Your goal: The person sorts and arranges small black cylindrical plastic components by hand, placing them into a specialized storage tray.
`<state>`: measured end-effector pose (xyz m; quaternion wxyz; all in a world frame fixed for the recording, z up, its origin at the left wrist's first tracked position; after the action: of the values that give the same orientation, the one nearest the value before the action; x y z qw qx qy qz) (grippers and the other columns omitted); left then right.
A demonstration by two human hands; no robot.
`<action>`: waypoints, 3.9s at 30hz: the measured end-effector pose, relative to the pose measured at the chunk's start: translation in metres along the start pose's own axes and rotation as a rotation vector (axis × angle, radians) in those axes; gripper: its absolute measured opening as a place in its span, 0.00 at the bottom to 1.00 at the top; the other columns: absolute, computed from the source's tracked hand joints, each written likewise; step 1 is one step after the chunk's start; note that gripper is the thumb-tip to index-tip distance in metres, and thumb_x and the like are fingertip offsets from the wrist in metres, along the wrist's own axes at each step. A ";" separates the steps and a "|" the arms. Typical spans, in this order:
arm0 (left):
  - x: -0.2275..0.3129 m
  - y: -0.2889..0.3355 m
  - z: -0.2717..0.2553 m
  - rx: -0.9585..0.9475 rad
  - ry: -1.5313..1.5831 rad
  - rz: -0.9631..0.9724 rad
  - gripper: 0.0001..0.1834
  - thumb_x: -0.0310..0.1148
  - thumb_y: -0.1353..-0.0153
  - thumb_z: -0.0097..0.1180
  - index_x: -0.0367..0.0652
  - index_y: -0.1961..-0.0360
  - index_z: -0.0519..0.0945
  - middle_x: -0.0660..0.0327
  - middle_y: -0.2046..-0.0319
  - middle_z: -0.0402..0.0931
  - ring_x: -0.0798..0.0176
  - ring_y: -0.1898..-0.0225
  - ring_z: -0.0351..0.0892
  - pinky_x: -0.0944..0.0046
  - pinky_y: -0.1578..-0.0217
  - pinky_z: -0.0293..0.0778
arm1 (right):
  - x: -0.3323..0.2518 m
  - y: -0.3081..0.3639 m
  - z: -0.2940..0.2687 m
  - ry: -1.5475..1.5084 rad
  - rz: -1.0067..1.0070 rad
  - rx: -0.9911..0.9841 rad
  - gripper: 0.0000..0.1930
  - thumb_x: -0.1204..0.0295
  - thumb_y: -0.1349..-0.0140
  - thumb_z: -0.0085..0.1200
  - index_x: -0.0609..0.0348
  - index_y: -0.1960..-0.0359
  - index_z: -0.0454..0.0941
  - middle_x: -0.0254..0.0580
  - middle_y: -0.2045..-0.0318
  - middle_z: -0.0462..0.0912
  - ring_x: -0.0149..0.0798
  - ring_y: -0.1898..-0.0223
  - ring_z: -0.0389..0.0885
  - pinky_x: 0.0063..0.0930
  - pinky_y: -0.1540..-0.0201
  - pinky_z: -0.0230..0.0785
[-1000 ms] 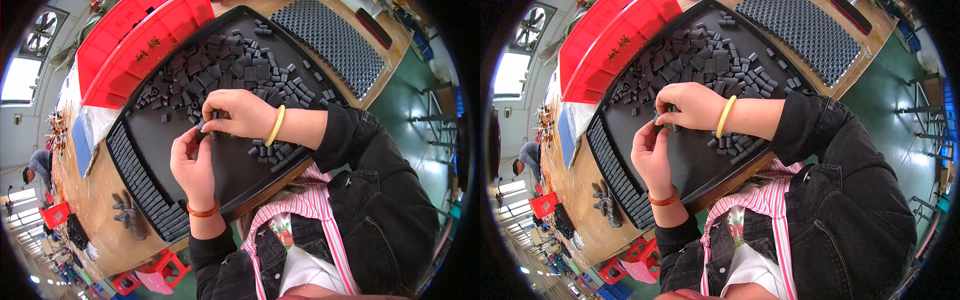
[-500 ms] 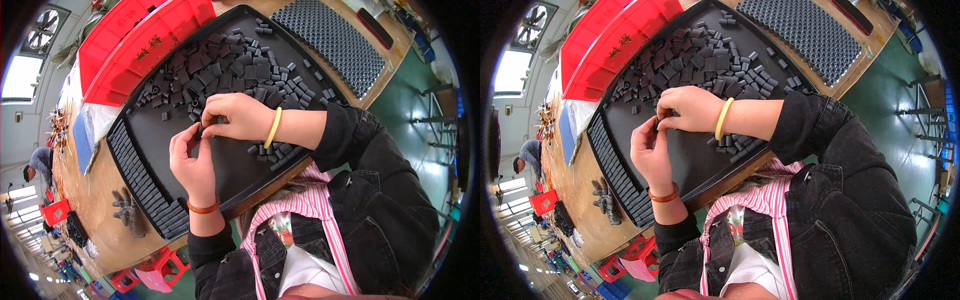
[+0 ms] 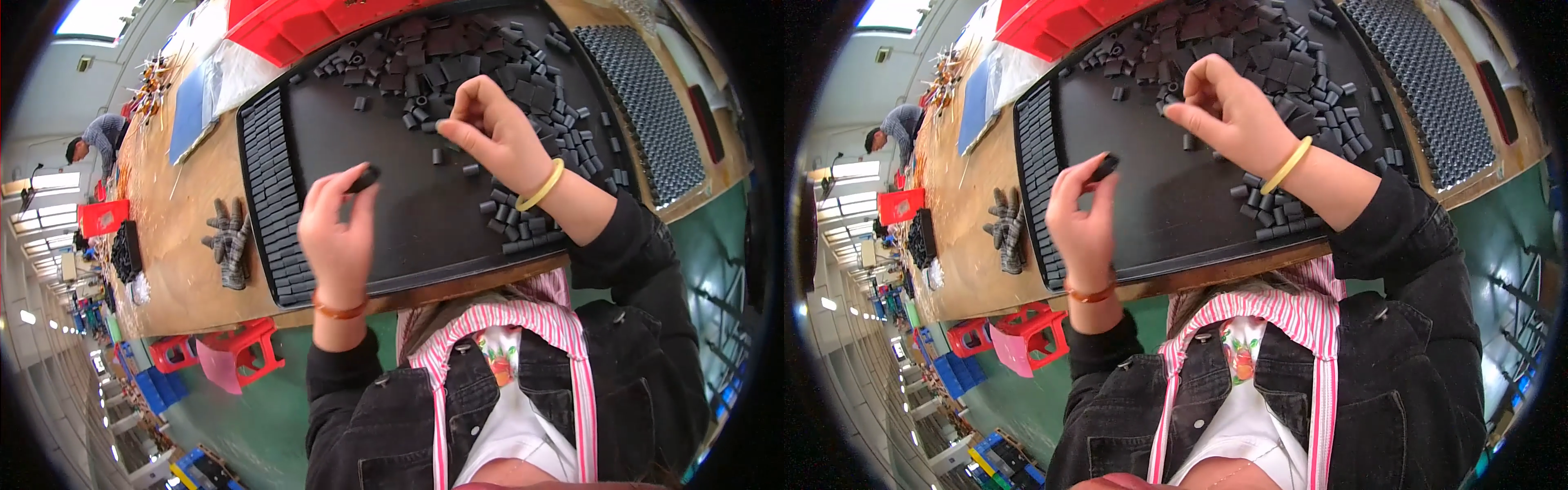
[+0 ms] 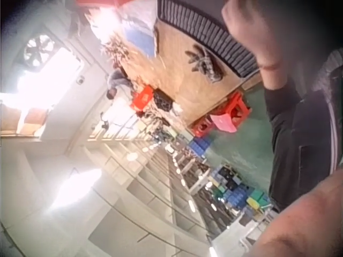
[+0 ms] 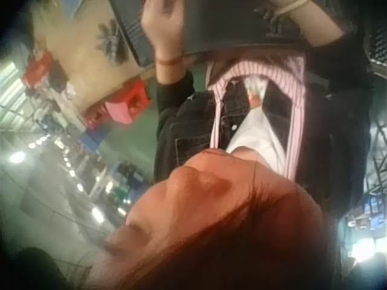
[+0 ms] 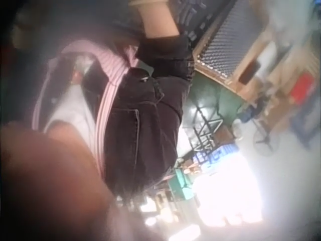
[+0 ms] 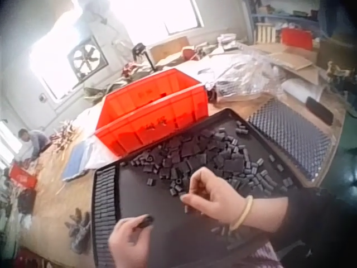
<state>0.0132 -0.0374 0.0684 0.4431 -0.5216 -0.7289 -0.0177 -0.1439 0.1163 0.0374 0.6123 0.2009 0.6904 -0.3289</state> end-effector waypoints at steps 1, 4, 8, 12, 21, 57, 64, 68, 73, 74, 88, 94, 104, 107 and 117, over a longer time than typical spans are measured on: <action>-0.007 0.006 -0.017 -0.043 -0.093 -0.030 0.13 0.21 0.50 0.62 0.40 0.61 0.82 0.57 0.66 0.79 0.58 0.65 0.78 0.64 0.61 0.74 | -0.003 0.000 -0.002 0.009 -0.008 0.017 0.10 0.75 0.37 0.55 0.57 0.61 0.64 0.26 0.71 0.67 0.18 0.70 0.66 0.11 0.68 0.61; -0.035 0.024 -0.051 -0.102 -0.329 0.079 0.13 0.21 0.50 0.61 0.41 0.60 0.82 0.58 0.64 0.80 0.55 0.58 0.76 0.60 0.55 0.72 | 0.004 0.001 0.001 0.008 0.005 0.008 0.09 0.71 0.36 0.55 0.59 0.62 0.68 0.28 0.73 0.70 0.20 0.71 0.67 0.15 0.69 0.62; -0.062 0.045 -0.061 -0.222 -0.546 0.172 0.14 0.24 0.48 0.60 0.44 0.58 0.82 0.63 0.58 0.79 0.54 0.50 0.72 0.58 0.49 0.68 | 0.004 0.002 0.009 0.025 0.020 -0.053 0.09 0.70 0.37 0.56 0.63 0.64 0.73 0.32 0.75 0.74 0.24 0.72 0.71 0.19 0.68 0.66; -0.064 0.054 -0.063 -0.290 -0.706 0.234 0.14 0.29 0.44 0.58 0.45 0.55 0.82 0.63 0.51 0.76 0.54 0.45 0.68 0.56 0.44 0.64 | 0.012 0.001 0.009 0.078 0.066 -0.094 0.09 0.70 0.38 0.56 0.64 0.65 0.75 0.35 0.75 0.77 0.27 0.72 0.73 0.22 0.68 0.67; -0.059 0.068 -0.067 -0.399 -0.747 0.201 0.21 0.49 0.35 0.47 0.48 0.49 0.80 0.57 0.38 0.65 0.51 0.37 0.60 0.53 0.37 0.55 | 0.015 -0.002 0.008 0.166 0.059 -0.103 0.09 0.69 0.38 0.56 0.64 0.65 0.75 0.37 0.76 0.78 0.29 0.73 0.74 0.24 0.68 0.68; 0.019 -0.027 0.091 -0.260 0.149 0.182 0.13 0.27 0.50 0.66 0.41 0.64 0.77 0.58 0.66 0.73 0.60 0.65 0.73 0.64 0.64 0.70 | 0.045 -0.015 -0.024 -0.590 0.416 0.147 0.09 0.67 0.38 0.48 0.58 0.63 0.75 0.32 0.77 0.72 0.25 0.81 0.65 0.21 0.83 0.56; 0.010 -0.021 0.105 -0.316 -0.054 0.266 0.09 0.29 0.48 0.63 0.41 0.66 0.78 0.55 0.65 0.73 0.50 0.59 0.73 0.55 0.57 0.69 | 0.037 -0.013 -0.020 -0.630 0.482 0.174 0.09 0.67 0.36 0.48 0.60 0.65 0.75 0.32 0.73 0.71 0.22 0.82 0.62 0.16 0.83 0.49; 0.000 -0.036 0.101 -0.126 -0.172 0.202 0.09 0.28 0.45 0.61 0.40 0.63 0.77 0.54 0.61 0.72 0.52 0.59 0.75 0.57 0.57 0.71 | 0.038 -0.011 -0.015 -0.585 0.446 0.119 0.08 0.67 0.36 0.50 0.58 0.66 0.76 0.29 0.75 0.70 0.20 0.82 0.61 0.14 0.83 0.49; -0.004 -0.035 0.113 -0.386 0.013 0.040 0.09 0.27 0.43 0.59 0.40 0.61 0.76 0.55 0.56 0.70 0.56 0.67 0.78 0.60 0.64 0.74 | 0.030 -0.008 -0.013 -0.508 0.437 0.105 0.08 0.67 0.36 0.50 0.57 0.67 0.76 0.27 0.77 0.69 0.19 0.83 0.60 0.13 0.83 0.48; -0.004 -0.034 0.113 -0.387 0.013 0.042 0.09 0.27 0.43 0.59 0.40 0.61 0.76 0.55 0.56 0.70 0.56 0.67 0.78 0.60 0.64 0.74 | 0.029 -0.008 -0.014 -0.495 0.429 0.106 0.08 0.67 0.36 0.50 0.57 0.67 0.76 0.26 0.77 0.69 0.18 0.83 0.60 0.13 0.83 0.48; -0.007 -0.034 0.112 -0.309 -0.149 0.108 0.12 0.25 0.45 0.58 0.42 0.58 0.80 0.56 0.61 0.72 0.53 0.62 0.76 0.60 0.61 0.73 | 0.038 -0.010 -0.015 -0.524 0.489 0.096 0.07 0.67 0.36 0.50 0.57 0.65 0.75 0.28 0.76 0.70 0.20 0.82 0.60 0.14 0.82 0.49; -0.015 -0.040 0.102 -0.248 -0.002 0.044 0.12 0.25 0.43 0.58 0.37 0.57 0.79 0.57 0.64 0.73 0.60 0.64 0.76 0.65 0.61 0.72 | 0.041 -0.008 -0.006 -0.557 0.575 0.012 0.09 0.64 0.36 0.51 0.56 0.60 0.73 0.30 0.74 0.71 0.21 0.81 0.62 0.15 0.81 0.50; 0.015 -0.029 0.096 -0.285 0.339 0.013 0.15 0.21 0.38 0.54 0.34 0.49 0.76 0.62 0.60 0.75 0.72 0.62 0.74 0.72 0.58 0.72 | 0.050 0.002 0.012 -0.884 0.812 -0.098 0.18 0.51 0.33 0.47 0.54 0.61 0.74 0.31 0.75 0.71 0.25 0.79 0.64 0.16 0.82 0.51; 0.015 -0.034 0.086 -0.130 0.487 0.073 0.15 0.25 0.36 0.53 0.34 0.48 0.76 0.62 0.60 0.76 0.72 0.63 0.73 0.72 0.58 0.71 | 0.050 -0.001 0.009 -1.015 0.753 -0.106 0.15 0.58 0.33 0.48 0.58 0.62 0.74 0.33 0.76 0.71 0.26 0.82 0.63 0.15 0.85 0.49; 0.001 -0.058 0.049 -0.266 -0.052 -0.156 0.13 0.31 0.39 0.57 0.36 0.55 0.79 0.59 0.65 0.79 0.68 0.69 0.76 0.70 0.66 0.72 | 0.045 -0.002 0.000 -0.962 0.697 0.073 0.11 0.70 0.38 0.48 0.60 0.57 0.75 0.33 0.72 0.71 0.25 0.78 0.63 0.17 0.83 0.51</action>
<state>-0.0628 -0.0390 0.0644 0.3484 -0.5179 -0.7696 -0.1347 -0.1526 0.1095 -0.0063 0.9209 0.2651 0.2170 -0.1861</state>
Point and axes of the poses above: each hand's wrist, its own y-axis away from the middle knuckle, its own z-axis out of the palm, x = y × z, the point moved 4 cm from there along -y, towards the middle knuckle
